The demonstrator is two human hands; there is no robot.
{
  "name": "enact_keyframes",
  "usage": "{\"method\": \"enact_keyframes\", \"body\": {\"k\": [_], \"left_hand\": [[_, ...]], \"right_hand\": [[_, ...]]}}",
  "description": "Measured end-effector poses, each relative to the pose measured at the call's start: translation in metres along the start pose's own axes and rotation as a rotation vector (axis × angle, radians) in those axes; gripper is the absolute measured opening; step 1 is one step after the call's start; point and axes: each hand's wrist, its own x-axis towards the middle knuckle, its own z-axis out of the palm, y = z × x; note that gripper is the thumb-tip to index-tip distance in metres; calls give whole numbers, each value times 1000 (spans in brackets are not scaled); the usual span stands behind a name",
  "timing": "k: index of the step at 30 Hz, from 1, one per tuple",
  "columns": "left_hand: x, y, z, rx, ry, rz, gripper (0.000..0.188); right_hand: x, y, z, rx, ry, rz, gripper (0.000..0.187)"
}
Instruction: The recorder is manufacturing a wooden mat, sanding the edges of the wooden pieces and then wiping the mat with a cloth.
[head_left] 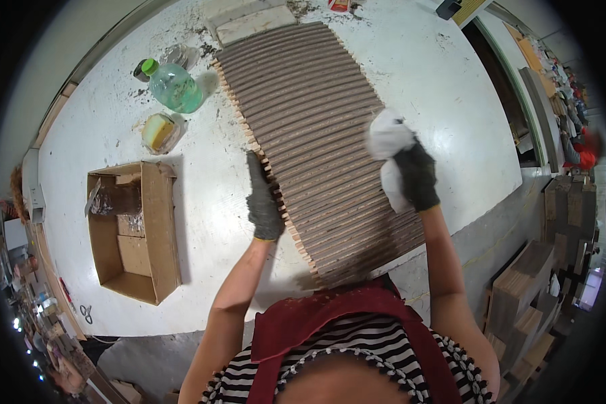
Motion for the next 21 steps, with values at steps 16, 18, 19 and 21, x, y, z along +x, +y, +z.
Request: {"method": "enact_keyframes", "body": {"k": [16, 18, 19, 21], "left_hand": [[-12, -93, -23, 283, 185, 239, 38], [-10, -88, -24, 229, 261, 253, 36], [-8, -79, -23, 162, 285, 164, 42], [-9, -54, -20, 27, 337, -31, 56]], "right_hand": [[-64, -12, 196, -284, -197, -423, 43], [-69, -19, 210, -107, -322, -430, 35], [-70, -26, 209, -59, -260, -463, 32], [-73, -39, 186, -100, -319, -447, 29]]}}
